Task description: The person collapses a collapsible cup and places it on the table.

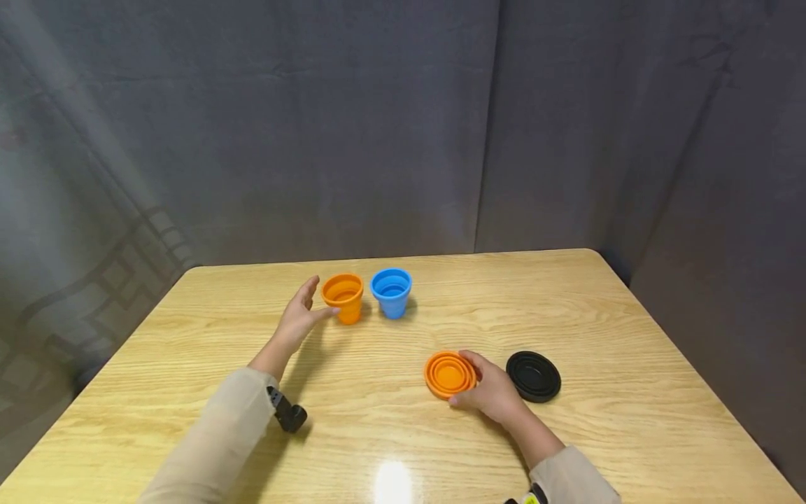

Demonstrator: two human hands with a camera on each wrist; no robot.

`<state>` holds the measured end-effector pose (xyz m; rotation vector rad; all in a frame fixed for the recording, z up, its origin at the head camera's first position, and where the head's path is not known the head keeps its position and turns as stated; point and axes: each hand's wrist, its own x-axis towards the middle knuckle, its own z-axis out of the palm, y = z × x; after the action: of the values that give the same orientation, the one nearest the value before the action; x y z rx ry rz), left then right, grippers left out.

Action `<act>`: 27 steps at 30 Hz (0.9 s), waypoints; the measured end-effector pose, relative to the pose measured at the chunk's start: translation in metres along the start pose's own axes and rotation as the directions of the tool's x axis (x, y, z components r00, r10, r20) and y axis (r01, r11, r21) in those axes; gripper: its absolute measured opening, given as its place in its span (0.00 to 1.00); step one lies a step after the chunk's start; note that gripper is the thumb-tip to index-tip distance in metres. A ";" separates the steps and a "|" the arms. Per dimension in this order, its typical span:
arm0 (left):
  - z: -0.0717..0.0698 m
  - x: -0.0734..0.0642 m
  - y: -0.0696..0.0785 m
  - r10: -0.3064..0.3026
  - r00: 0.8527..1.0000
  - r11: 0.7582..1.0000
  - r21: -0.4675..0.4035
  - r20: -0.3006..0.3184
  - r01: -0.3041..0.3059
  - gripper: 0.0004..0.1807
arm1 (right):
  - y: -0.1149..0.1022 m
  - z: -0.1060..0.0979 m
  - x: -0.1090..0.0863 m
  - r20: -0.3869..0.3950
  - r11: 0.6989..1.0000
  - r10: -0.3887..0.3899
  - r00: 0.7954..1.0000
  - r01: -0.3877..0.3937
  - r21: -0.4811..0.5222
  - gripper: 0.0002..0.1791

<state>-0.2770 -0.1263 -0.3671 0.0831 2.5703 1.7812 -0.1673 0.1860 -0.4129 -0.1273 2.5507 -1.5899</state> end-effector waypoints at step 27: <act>0.019 0.020 -0.003 -0.036 0.998 0.999 0.022 -0.059 0.037 0.47 | -0.001 -0.006 -0.002 0.002 0.991 -0.010 1.000 0.010 0.135 0.39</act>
<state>-0.2968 -0.1087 -0.3765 -0.0163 2.6139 1.7684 -0.1660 0.1912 -0.4093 -0.1277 2.4352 -1.7579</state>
